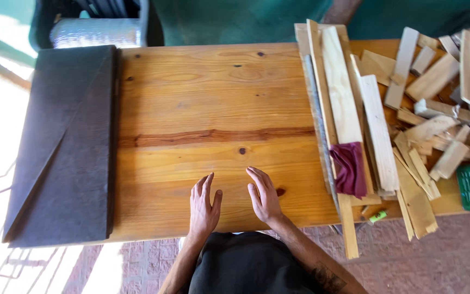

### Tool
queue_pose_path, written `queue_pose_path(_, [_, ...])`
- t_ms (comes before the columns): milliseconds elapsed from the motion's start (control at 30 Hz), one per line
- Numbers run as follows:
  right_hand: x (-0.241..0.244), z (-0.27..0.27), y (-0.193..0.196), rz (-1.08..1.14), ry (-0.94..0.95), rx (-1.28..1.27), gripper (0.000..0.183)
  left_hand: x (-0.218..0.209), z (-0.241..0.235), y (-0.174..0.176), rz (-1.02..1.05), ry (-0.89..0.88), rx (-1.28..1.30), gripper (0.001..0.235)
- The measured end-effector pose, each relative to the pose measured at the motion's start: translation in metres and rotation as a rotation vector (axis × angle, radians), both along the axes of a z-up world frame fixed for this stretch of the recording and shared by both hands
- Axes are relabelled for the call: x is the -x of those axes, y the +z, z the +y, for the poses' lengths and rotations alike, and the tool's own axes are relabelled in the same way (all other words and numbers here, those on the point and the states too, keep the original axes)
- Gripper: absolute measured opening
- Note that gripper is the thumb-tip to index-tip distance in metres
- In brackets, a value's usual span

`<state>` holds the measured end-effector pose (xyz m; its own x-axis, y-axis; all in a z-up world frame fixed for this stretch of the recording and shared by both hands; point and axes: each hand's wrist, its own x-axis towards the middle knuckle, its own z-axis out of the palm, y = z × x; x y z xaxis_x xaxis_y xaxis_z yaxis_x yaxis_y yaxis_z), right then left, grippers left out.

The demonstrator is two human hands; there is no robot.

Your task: The person wipes dark wood panels on a workbench with a purple cloth, repeatedly moving the panels and wiping different sections. The person also stacks the panels and continues wiping them.

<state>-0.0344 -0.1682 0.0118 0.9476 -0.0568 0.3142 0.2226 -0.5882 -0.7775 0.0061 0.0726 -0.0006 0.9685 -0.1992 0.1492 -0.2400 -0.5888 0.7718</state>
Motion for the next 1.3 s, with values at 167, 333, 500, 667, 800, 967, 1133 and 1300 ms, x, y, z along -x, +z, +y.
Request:
queue_pose_path(167, [-0.037, 0.075, 0.007, 0.001, 0.123, -0.005, 0.048, -0.012, 0.078, -0.004, -0.021, 0.125, 0.006, 0.060])
queue_pose_path(333, [-0.077, 0.174, 0.008, -0.011, 0.213, -0.029, 0.048, -0.032, 0.184, -0.010, -0.089, 0.240, -0.021, 0.059])
queue_pose_path(500, [-0.116, 0.283, 0.007, 0.006, 0.253, -0.048, 0.047, -0.056, 0.301, -0.004, -0.144, 0.299, -0.062, 0.056])
queue_pose_path(667, [-0.143, 0.374, 0.004, 0.051, 0.263, -0.074, 0.049, -0.086, 0.392, -0.012, -0.148, 0.319, -0.093, 0.057])
queue_pose_path(800, [-0.160, 0.422, 0.003, 0.082, 0.250, -0.065, 0.048, -0.107, 0.437, -0.011, -0.107, 0.312, -0.097, 0.056])
queue_pose_path(967, [-0.181, 0.457, 0.005, 0.102, 0.199, -0.044, 0.048, -0.138, 0.466, -0.014, -0.079, 0.273, -0.124, 0.057])
queue_pose_path(1133, [-0.228, 0.472, -0.047, 0.075, 0.087, 0.065, 0.054, -0.189, 0.477, -0.046, -0.077, 0.221, -0.229, 0.062])
queue_pose_path(1300, [-0.273, 0.488, -0.061, 0.187, 0.014, 0.063, 0.079, -0.237, 0.481, -0.053, -0.057, 0.038, -0.437, 0.084])
